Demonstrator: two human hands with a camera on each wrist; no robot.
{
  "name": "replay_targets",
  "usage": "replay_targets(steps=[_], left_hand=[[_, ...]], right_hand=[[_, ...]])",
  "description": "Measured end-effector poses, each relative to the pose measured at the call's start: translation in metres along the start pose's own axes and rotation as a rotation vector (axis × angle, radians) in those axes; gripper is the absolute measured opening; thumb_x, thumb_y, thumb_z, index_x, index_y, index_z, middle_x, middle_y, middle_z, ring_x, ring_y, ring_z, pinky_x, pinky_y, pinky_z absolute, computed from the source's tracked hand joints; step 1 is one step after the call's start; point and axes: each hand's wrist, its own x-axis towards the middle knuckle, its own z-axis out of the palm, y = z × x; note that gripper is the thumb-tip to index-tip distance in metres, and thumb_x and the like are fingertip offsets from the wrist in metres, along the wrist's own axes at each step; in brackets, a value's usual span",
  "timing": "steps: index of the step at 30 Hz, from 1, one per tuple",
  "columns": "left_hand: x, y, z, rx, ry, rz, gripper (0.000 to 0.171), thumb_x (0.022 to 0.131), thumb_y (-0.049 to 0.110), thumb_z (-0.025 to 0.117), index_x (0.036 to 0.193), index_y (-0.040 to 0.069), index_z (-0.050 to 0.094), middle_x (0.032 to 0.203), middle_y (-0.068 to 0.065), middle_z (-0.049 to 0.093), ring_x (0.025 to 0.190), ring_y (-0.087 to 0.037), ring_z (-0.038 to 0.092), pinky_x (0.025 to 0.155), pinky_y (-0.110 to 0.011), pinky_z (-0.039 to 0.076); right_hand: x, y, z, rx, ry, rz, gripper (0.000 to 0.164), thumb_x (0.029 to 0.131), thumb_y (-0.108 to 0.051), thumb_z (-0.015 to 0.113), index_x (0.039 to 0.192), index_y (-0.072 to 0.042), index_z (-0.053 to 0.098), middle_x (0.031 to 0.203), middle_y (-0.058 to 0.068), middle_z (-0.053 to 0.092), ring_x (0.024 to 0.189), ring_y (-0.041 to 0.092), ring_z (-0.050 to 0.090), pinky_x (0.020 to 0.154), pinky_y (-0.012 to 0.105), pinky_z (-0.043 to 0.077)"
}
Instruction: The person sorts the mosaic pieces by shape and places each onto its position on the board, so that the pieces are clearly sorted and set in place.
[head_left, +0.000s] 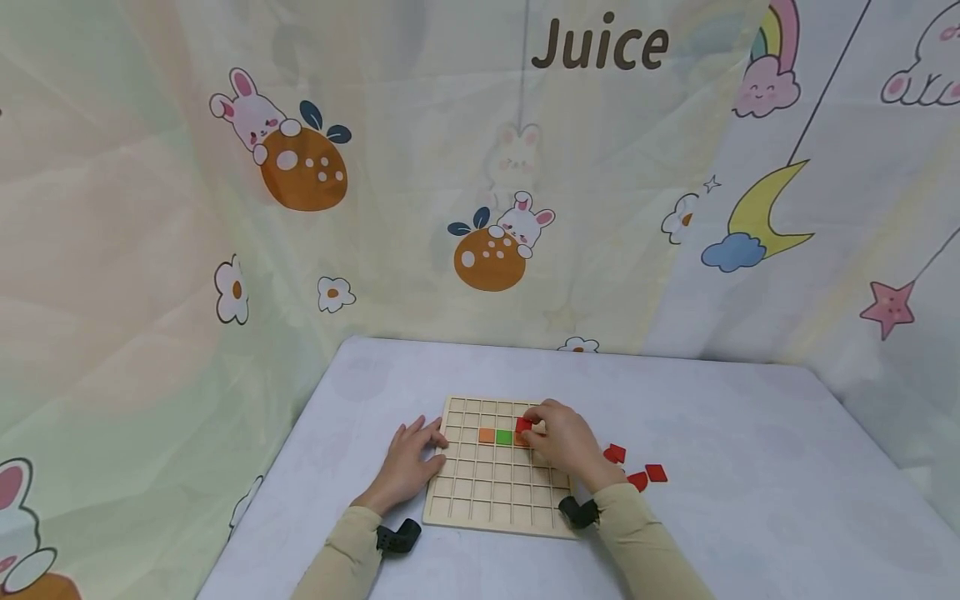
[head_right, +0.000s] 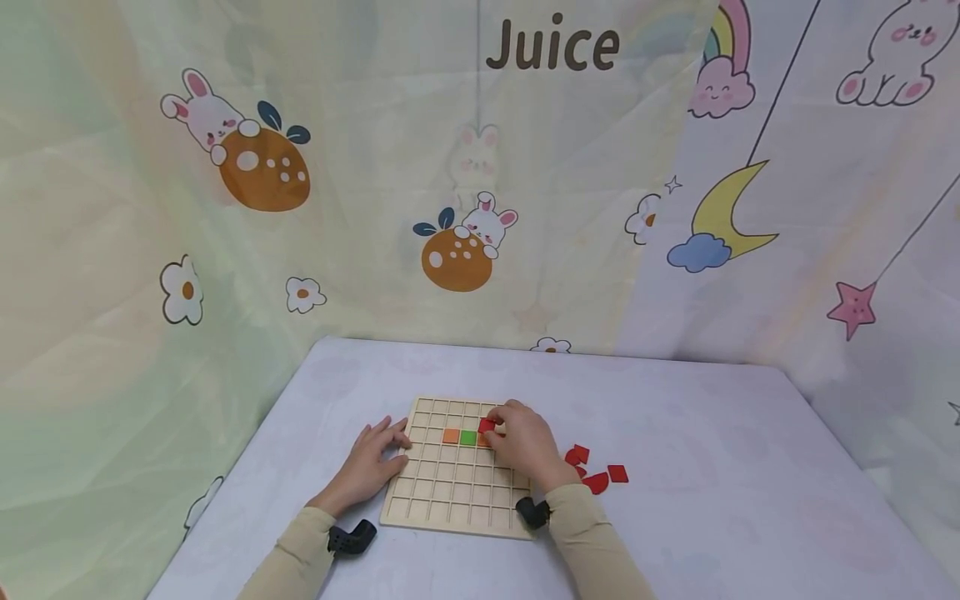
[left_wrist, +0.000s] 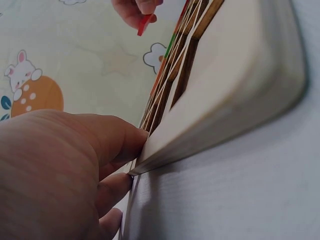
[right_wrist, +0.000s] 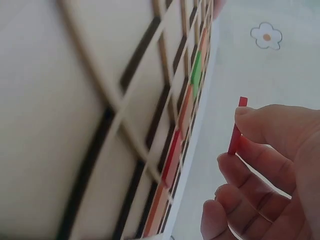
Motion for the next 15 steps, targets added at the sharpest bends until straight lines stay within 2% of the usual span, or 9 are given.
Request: replay_targets(steps=[8, 15], left_hand=[[0.0, -0.002, 0.001, 0.006, 0.017, 0.055, 0.019, 0.087, 0.013, 0.07, 0.078, 0.025, 0.058, 0.147, -0.013, 0.047, 0.145, -0.038, 0.026, 0.118, -0.057, 0.005], [0.0, 0.001, -0.001, 0.004, 0.012, 0.052, 0.02, 0.087, 0.013, 0.069, 0.076, 0.025, 0.057, 0.147, -0.014, 0.047, 0.145, -0.038, 0.025, 0.119, -0.056, 0.004]], right_hand=[[0.005, -0.011, 0.007, -0.004, -0.028, -0.034, 0.021, 0.084, -0.023, 0.077, 0.102, -0.014, 0.073, 0.091, -0.004, 0.062, 0.079, 0.013, 0.057, 0.069, 0.029, 0.051], [0.008, -0.02, 0.015, -0.025, -0.027, -0.086, 0.018, 0.084, -0.023, 0.077, 0.099, -0.016, 0.074, 0.092, -0.007, 0.062, 0.078, 0.009, 0.058, 0.07, 0.026, 0.052]])
